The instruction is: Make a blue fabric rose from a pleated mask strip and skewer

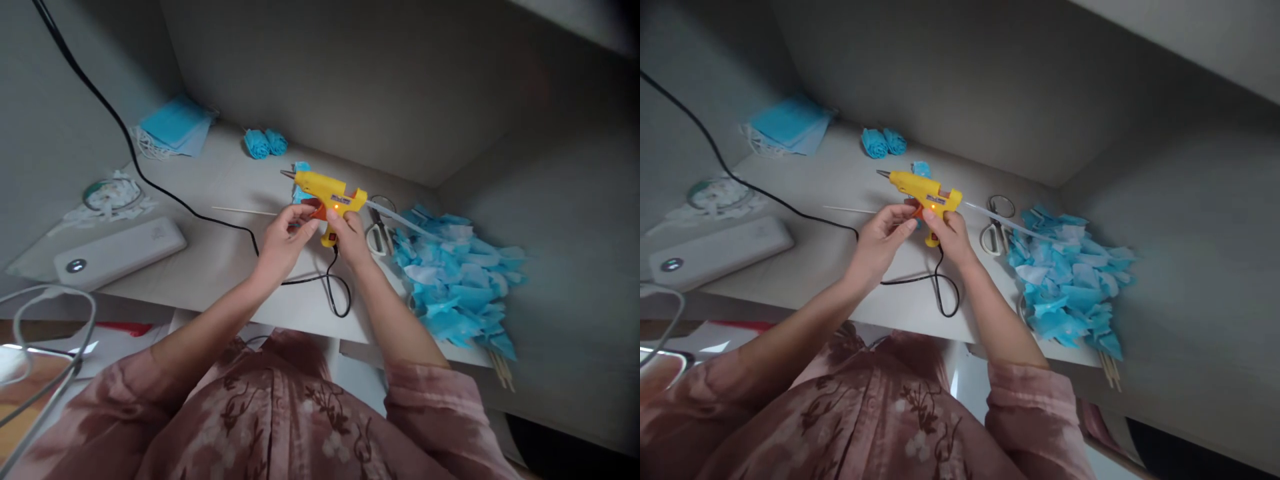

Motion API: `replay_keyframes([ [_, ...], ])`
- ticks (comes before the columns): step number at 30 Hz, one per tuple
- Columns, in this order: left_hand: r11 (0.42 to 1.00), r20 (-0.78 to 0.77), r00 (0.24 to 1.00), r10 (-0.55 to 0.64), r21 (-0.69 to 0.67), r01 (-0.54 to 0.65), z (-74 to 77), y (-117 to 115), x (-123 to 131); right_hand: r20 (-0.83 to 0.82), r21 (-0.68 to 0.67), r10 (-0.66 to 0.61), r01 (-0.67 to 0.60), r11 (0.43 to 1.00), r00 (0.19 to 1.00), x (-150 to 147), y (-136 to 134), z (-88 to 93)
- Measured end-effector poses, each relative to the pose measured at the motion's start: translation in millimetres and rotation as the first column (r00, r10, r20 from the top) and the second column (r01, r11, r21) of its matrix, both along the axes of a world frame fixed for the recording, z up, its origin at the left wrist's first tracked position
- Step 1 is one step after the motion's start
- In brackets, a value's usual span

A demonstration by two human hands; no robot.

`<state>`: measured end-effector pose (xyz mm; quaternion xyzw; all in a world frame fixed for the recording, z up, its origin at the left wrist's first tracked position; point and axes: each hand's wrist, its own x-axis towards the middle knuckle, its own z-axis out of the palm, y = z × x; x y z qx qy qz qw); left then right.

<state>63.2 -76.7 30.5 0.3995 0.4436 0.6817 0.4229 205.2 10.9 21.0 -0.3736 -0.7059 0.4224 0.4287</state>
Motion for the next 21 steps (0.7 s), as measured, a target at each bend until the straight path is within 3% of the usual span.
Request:
replay_keyframes([
  [3,0.991,0.107,0.986,-0.128,-0.028,0.132,-2.8,9.0,2.3,-0.023,0.022,0.044,-0.043,0.999,0.999,-2.1,-5.0,3.3],
  [7,0.943,0.258,0.913,-0.318,-0.016,0.333,-6.4,14.2,10.9,0.016,0.079,0.100,-0.101,0.992,0.995,-4.8,-7.1,12.6],
  [10,0.954,0.338,0.895,-0.290,0.031,0.297,-6.4,16.2,13.8,0.019,0.122,0.119,-0.120,0.985,0.993,-2.4,-4.3,18.1],
  [12,0.963,0.372,0.889,-0.267,0.074,0.259,-4.5,17.5,11.9,-0.064,0.168,0.100,-0.088,0.982,0.993,1.7,-1.1,21.0],
  [16,0.966,0.381,0.888,-0.257,0.125,0.225,-0.1,19.4,2.8,-0.324,0.263,-0.029,0.119,0.957,0.946,9.9,2.3,26.7],
  [21,0.955,0.389,0.872,-0.297,0.126,0.269,-2.3,20.4,-5.0,-0.412,0.301,-0.105,0.244,0.922,0.905,10.4,-5.9,36.2],
])
